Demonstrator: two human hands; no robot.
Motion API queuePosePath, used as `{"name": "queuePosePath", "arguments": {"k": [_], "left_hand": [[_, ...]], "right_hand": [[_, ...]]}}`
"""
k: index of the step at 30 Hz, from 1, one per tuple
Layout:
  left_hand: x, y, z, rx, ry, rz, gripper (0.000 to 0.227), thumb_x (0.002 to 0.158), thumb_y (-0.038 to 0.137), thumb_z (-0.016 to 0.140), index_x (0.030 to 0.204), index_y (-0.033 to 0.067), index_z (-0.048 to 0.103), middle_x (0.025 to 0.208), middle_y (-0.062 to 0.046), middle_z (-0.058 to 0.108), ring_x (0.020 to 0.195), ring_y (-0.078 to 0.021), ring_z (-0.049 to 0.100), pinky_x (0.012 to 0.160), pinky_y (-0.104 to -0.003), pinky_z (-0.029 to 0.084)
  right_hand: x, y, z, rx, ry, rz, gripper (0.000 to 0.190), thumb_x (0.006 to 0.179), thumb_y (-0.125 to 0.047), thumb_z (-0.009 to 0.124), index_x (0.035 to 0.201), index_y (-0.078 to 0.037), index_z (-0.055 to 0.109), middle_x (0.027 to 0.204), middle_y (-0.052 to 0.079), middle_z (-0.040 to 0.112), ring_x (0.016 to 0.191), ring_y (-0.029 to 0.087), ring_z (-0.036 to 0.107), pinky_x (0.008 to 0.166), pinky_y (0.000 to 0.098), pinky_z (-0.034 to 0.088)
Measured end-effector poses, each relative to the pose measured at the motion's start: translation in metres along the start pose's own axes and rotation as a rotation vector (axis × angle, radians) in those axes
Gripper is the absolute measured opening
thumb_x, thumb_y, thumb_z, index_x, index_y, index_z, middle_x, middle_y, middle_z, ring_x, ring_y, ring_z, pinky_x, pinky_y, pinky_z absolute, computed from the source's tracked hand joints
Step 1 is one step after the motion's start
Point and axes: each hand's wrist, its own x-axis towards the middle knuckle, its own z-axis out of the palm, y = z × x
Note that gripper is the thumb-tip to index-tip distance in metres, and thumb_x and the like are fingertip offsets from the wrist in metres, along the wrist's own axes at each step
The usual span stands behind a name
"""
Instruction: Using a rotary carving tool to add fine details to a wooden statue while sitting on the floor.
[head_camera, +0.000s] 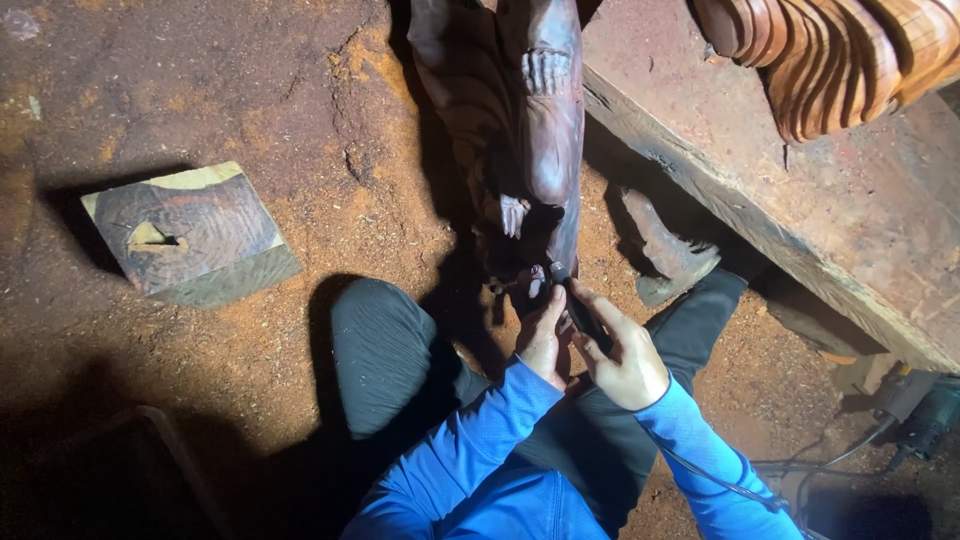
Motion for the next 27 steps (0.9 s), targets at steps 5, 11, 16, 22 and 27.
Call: {"name": "queuePosePath", "arguments": {"k": [5, 11, 16, 22, 27], "left_hand": [[0.021, -0.009, -0.009, 0.005, 0.003, -0.009, 0.061, 0.085, 0.040, 0.083, 0.132, 0.0079, 0.060, 0.130, -0.013, 0.054, 0.127, -0.0251, 0.051, 0.115, -0.041, 0.038], [0.012, -0.003, -0.005, 0.051, 0.006, -0.022, 0.064, 0.086, 0.044, 0.081, 0.134, 0.0077, 0.061, 0.136, -0.018, 0.054, 0.134, -0.0301, 0.050, 0.115, -0.044, 0.039], [0.028, -0.010, -0.015, 0.057, -0.010, 0.018, 0.059, 0.089, 0.041, 0.079, 0.132, 0.0047, 0.064, 0.138, -0.020, 0.054, 0.135, -0.0340, 0.048, 0.114, -0.046, 0.039], [0.043, -0.016, -0.019, 0.204, -0.132, 0.027, 0.060, 0.089, 0.050, 0.075, 0.138, 0.0172, 0.063, 0.152, -0.015, 0.043, 0.141, -0.0448, 0.037, 0.112, -0.065, 0.032], [0.064, -0.043, -0.046, 0.327, -0.252, 0.142, 0.044, 0.095, 0.032, 0.070, 0.139, 0.0276, 0.064, 0.141, 0.000, 0.053, 0.129, -0.0230, 0.043, 0.103, -0.042, 0.040]], "right_hand": [[0.001, 0.000, 0.001, -0.031, -0.015, 0.015, 0.061, 0.084, -0.006, 0.071, 0.144, -0.016, 0.061, 0.138, 0.017, 0.066, 0.133, 0.042, 0.054, 0.107, 0.0548, 0.045], [0.002, 0.001, 0.004, -0.047, -0.001, 0.012, 0.062, 0.083, -0.006, 0.071, 0.143, -0.017, 0.061, 0.138, 0.015, 0.066, 0.132, 0.041, 0.055, 0.107, 0.0542, 0.046], [0.002, -0.002, 0.002, -0.048, 0.024, -0.014, 0.060, 0.082, -0.004, 0.072, 0.141, -0.014, 0.063, 0.135, 0.017, 0.068, 0.126, 0.043, 0.059, 0.101, 0.0540, 0.050], [-0.013, 0.018, -0.001, 0.053, 0.096, 0.004, 0.061, 0.090, -0.006, 0.065, 0.149, -0.021, 0.057, 0.133, 0.013, 0.069, 0.083, 0.023, 0.075, 0.062, 0.0350, 0.060], [-0.029, 0.031, -0.002, 0.064, 0.078, -0.188, 0.062, 0.086, 0.005, 0.065, 0.147, -0.004, 0.055, 0.146, 0.020, 0.060, 0.126, 0.035, 0.059, 0.090, 0.0476, 0.055]]}}
